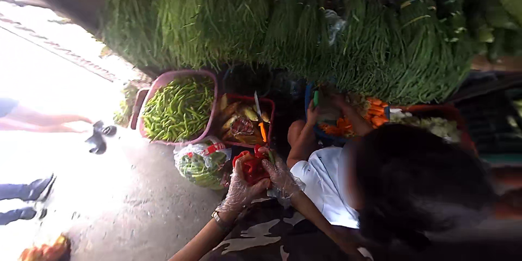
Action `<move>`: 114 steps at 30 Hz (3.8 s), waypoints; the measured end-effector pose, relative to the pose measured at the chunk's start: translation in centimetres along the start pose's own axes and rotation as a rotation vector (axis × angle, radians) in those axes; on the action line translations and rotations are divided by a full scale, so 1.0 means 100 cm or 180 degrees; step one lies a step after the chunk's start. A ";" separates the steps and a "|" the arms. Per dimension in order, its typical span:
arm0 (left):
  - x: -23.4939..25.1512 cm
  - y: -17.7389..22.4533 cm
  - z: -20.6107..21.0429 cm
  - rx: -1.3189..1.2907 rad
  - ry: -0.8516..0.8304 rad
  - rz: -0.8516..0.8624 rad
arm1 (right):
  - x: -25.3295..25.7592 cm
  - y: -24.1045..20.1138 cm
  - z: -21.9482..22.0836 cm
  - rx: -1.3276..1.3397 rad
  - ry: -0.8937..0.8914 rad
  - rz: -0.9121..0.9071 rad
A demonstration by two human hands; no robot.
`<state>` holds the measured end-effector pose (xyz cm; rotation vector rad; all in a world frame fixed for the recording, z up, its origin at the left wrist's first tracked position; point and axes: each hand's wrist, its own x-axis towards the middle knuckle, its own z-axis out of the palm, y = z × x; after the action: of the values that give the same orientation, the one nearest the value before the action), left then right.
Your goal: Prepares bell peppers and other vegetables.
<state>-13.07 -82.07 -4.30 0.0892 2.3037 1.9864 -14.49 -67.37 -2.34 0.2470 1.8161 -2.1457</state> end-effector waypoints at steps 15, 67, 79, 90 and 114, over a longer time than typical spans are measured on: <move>0.201 0.003 -0.080 0.0094 -0.1477 -0.0309 | 0.139 -0.059 0.059 0.0164 0.1519 0.0423; 0.306 0.001 0.019 0.0187 -0.1752 -0.0846 | 0.212 -0.047 -0.037 0.1631 0.2008 0.0331; 0.291 0.012 0.004 -0.0602 -0.1588 -0.1573 | 0.199 -0.056 -0.025 0.1534 0.2060 0.0553; 0.262 0.003 -0.016 -0.0664 -0.1213 -0.1476 | 0.187 -0.041 0.008 0.1274 0.1968 0.0393; 0.254 0.005 -0.031 -0.0724 -0.1227 -0.1440 | 0.175 -0.051 0.029 0.1138 0.2041 0.0350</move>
<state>-38.65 -82.31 -4.29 -0.0581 1.6734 1.7903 -32.39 -71.74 -2.92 1.2061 1.6164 -2.4748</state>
